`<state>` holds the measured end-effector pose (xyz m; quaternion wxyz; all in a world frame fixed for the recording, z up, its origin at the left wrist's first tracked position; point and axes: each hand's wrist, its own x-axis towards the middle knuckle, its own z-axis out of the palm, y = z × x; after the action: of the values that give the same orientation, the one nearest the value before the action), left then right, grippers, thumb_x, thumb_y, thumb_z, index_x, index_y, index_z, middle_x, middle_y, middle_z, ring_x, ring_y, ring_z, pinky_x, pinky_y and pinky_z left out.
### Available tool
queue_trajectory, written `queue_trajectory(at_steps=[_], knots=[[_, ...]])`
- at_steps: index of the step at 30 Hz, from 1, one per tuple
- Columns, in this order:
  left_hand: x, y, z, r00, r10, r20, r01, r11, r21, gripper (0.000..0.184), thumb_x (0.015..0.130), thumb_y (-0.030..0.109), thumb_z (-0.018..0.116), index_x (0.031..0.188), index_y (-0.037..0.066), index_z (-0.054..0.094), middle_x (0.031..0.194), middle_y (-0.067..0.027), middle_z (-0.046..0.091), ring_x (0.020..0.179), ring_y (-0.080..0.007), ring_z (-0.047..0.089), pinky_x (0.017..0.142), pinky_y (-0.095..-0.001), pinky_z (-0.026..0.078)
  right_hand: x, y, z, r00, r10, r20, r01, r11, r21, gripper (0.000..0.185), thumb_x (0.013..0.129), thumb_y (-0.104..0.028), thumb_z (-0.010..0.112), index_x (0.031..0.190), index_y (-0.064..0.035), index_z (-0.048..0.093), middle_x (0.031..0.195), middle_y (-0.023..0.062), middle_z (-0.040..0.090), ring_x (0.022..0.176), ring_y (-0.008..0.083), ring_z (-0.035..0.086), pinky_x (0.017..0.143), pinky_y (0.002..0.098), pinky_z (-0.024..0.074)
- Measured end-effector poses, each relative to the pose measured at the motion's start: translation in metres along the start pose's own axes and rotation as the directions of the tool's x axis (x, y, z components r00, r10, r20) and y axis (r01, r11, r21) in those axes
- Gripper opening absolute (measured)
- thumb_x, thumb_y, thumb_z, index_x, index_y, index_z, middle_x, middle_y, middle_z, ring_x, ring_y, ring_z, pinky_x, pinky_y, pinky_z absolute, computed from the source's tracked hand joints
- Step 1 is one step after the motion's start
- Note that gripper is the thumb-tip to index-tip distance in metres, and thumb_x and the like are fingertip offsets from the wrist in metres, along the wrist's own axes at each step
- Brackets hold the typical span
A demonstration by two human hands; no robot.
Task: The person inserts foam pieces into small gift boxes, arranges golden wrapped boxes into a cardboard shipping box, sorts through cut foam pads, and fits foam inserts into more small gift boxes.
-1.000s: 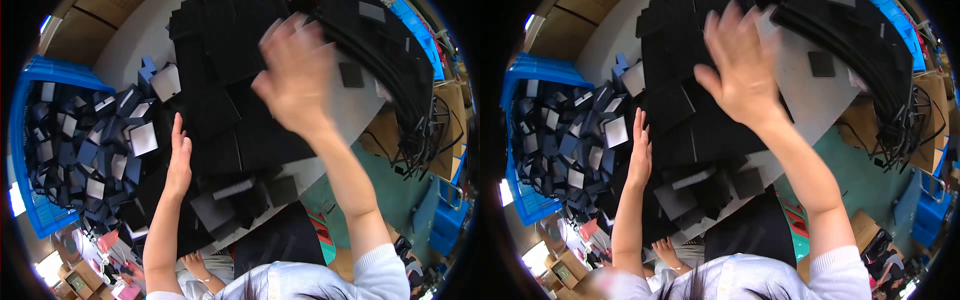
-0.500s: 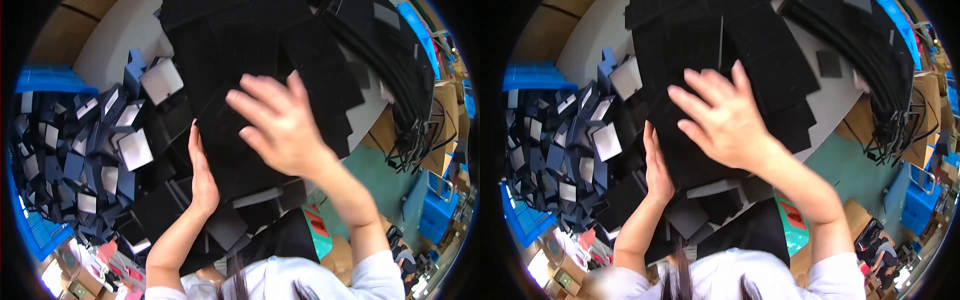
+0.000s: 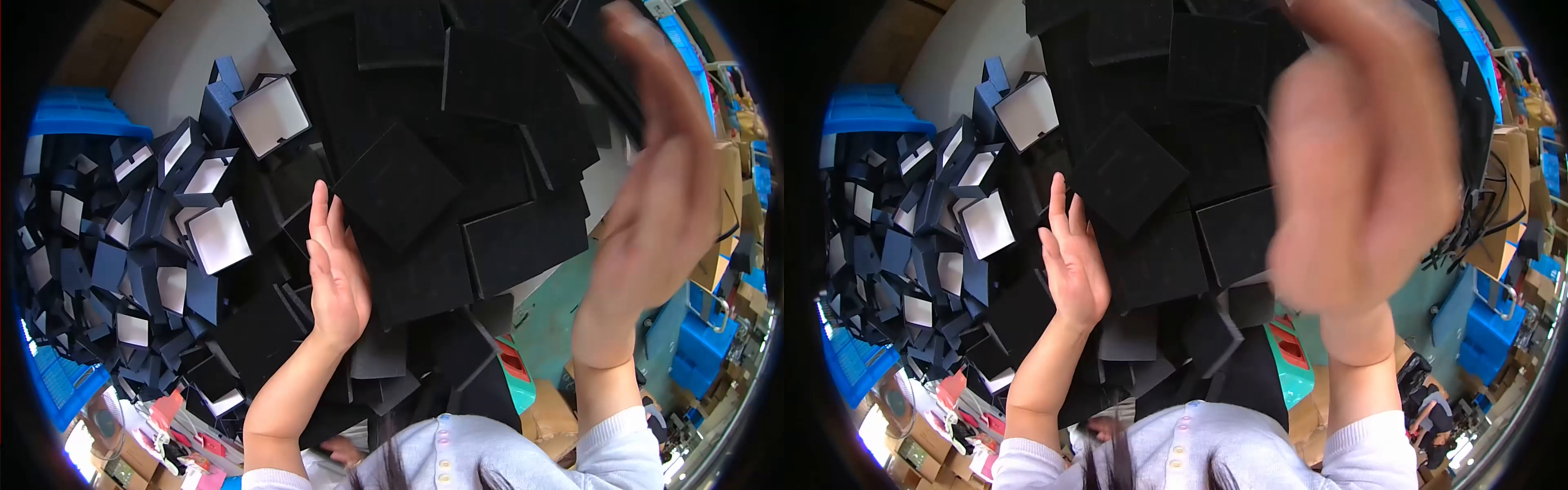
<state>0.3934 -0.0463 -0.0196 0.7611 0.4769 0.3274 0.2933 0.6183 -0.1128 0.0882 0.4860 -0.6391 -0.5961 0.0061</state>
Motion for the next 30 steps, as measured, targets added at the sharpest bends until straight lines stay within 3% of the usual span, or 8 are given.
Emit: queue_trajectory(at_steps=[2,4,5,6,7,11,20,30], knots=[[-0.004,-0.001,0.007,1.000,-0.009,-0.017,0.009,1.000,0.020,0.073,0.099,0.055,0.025,0.154,0.011,0.006,0.159,-0.0124,0.009,0.148,-0.0273,0.005,0.117,-0.0408,-0.003,0.024,0.035,-0.008,0.879,-0.220,-0.423,0.196,0.975,-0.101,0.023,0.095,-0.014,0.054,0.111,-0.0002,0.063,0.077,-0.0003,0.058,0.060,0.0098,0.050,0.053,0.0257,0.0373],[-0.004,-0.006,0.014,0.990,0.109,-0.094,-0.144,0.784,-0.604,0.070,0.100,0.048,0.029,0.154,0.011,0.006,0.160,-0.0116,0.007,0.148,-0.0264,0.002,0.117,-0.0386,-0.003,0.036,0.062,-0.015,0.924,-0.337,-0.181,0.228,0.865,-0.448,0.022,0.094,-0.020,0.056,0.106,-0.0031,0.064,0.086,0.0066,0.063,0.072,0.0221,0.058,0.064,0.0344,0.0445],[-0.001,-0.021,0.013,0.961,0.260,-0.089,-0.263,0.773,-0.577,0.072,0.100,0.044,0.034,0.153,0.006,0.003,0.160,-0.0104,0.004,0.148,-0.0257,0.002,0.117,-0.0363,-0.003,0.021,0.080,0.009,0.985,-0.090,-0.145,-0.013,0.807,-0.590,0.025,0.092,-0.027,0.058,0.108,-0.0085,0.062,0.109,0.0096,0.062,0.101,0.0322,0.056,0.084,0.0440,0.0427],[-0.002,-0.010,0.012,0.991,0.134,-0.011,-0.132,0.956,-0.260,0.076,0.100,0.045,0.036,0.152,0.003,0.001,0.160,-0.0124,0.002,0.148,-0.0258,0.001,0.117,-0.0366,-0.002,0.012,0.096,0.046,0.980,-0.131,0.150,0.199,0.602,-0.773,0.037,0.092,-0.034,0.057,0.122,-0.0130,0.058,0.131,0.0088,0.052,0.129,0.0299,0.039,0.104,0.0488,0.0298],[-0.006,0.002,0.011,1.000,-0.015,0.010,0.013,0.995,0.101,0.080,0.099,0.046,0.038,0.151,0.000,-0.002,0.159,-0.0143,0.000,0.148,-0.0259,0.000,0.117,-0.0368,-0.001,-0.022,0.126,0.081,0.982,0.069,0.174,0.062,0.755,-0.653,0.046,0.093,-0.036,0.054,0.135,-0.0159,0.051,0.144,0.0087,0.042,0.140,0.0293,0.026,0.113,0.0507,0.0187],[-0.006,-0.007,-0.002,0.997,-0.010,0.078,-0.003,0.988,0.154,0.081,0.097,0.041,0.040,0.151,0.000,-0.005,0.159,-0.0165,-0.002,0.148,-0.0267,-0.003,0.117,-0.0377,-0.001,0.021,0.102,0.031,0.983,0.123,-0.139,-0.138,0.985,-0.103,0.039,0.098,-0.024,0.044,0.130,-0.0049,0.056,0.137,0.0163,0.051,0.132,0.0328,0.042,0.112,0.0426,0.0265],[-0.021,-0.013,-0.007,0.994,-0.104,0.036,0.100,0.991,0.089,0.082,0.092,0.018,0.051,0.150,-0.001,-0.005,0.157,-0.0201,0.005,0.145,-0.0291,0.010,0.116,-0.0390,0.009,0.003,0.129,0.035,0.970,0.231,0.073,-0.173,0.871,-0.460,0.048,0.094,-0.021,0.048,0.139,-0.0039,0.045,0.147,0.0192,0.038,0.137,0.0391,0.032,0.113,0.0456,0.0235],[-0.022,0.001,-0.004,0.947,-0.320,-0.032,0.321,0.937,0.141,0.098,0.088,0.035,0.066,0.151,0.002,-0.002,0.156,-0.0238,0.007,0.145,-0.0344,0.006,0.117,-0.0412,0.006,0.039,0.114,0.023,0.948,0.262,0.180,-0.147,0.863,-0.484,0.063,0.090,-0.045,0.054,0.142,-0.0087,0.044,0.152,0.0185,0.029,0.142,0.0398,0.021,0.114,0.0497,0.0171]])
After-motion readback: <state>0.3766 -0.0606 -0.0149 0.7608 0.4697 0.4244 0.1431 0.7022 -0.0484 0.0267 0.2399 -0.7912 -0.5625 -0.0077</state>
